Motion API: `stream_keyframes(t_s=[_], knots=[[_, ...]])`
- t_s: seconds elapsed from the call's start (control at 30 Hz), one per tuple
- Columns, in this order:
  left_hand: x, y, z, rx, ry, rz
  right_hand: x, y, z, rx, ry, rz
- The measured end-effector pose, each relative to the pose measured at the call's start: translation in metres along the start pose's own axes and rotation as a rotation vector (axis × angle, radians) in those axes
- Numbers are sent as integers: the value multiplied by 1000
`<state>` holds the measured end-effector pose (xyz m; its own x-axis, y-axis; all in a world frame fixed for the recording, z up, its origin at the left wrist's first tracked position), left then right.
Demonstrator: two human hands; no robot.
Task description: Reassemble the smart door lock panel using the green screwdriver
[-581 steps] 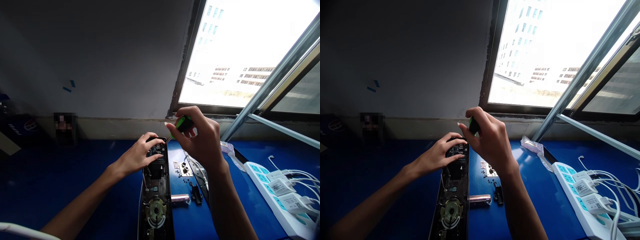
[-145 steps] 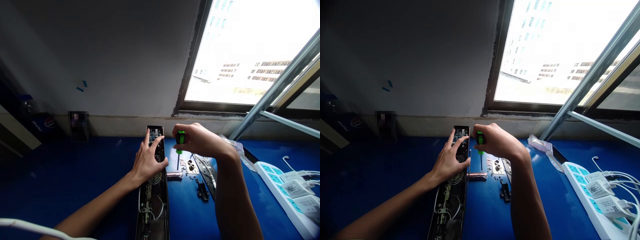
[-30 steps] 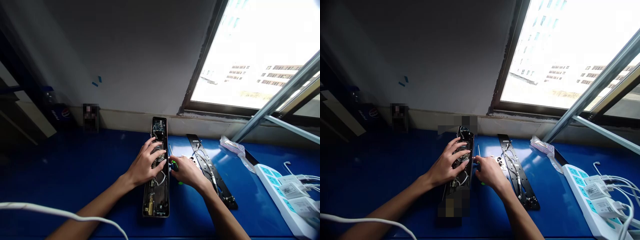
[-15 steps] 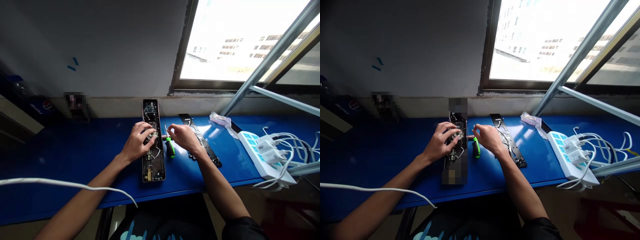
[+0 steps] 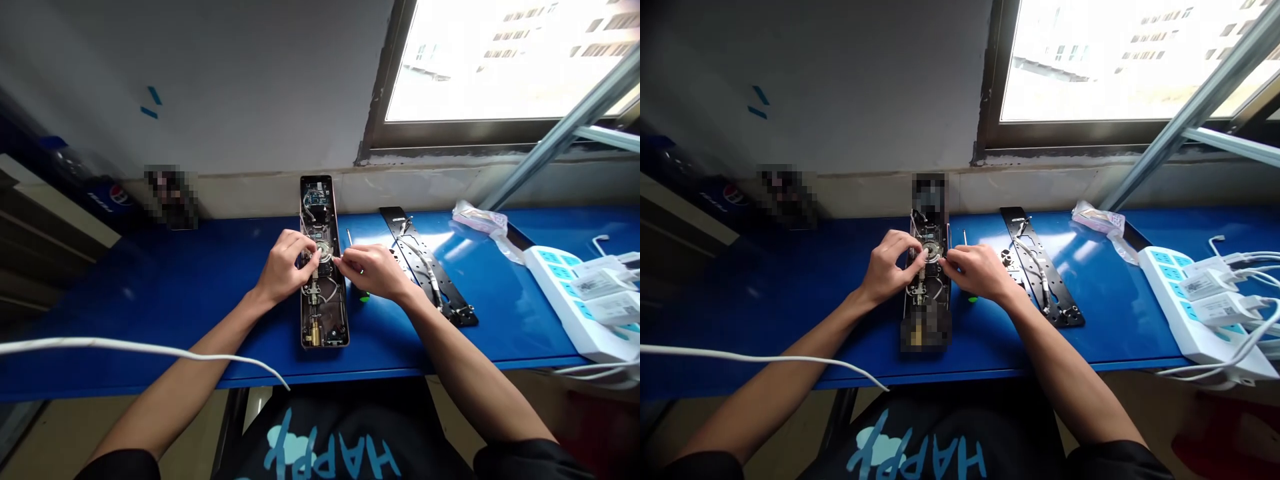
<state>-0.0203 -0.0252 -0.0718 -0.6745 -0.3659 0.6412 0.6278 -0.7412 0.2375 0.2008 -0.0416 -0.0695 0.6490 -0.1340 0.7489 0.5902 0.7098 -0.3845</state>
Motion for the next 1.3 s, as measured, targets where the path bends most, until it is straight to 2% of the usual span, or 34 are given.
stream_keyframes(t_s=[0.13, 0.53, 1.3], knots=[[0, -4, -1, 12, 7, 21, 0, 1, 0, -37, 28, -6], [-1, -9, -2, -64, 17, -42, -1, 5, 0, -112, 125, -37], [-1, -7, -2, -23, -39, -73, -3, 5, -1, -149, 108, -35]])
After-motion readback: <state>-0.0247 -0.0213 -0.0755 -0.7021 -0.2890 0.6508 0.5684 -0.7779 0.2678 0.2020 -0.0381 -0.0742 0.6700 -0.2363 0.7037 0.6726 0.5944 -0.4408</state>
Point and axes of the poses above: each hand's wrist, its own z-axis towards the middle knuckle, its own x-axis out of the back of the hand, y = z × x, the point moved 1 cm from there along z, towards the middle knuckle, and after that the axes turned 6 degrees about z, right-handed, at the moved point
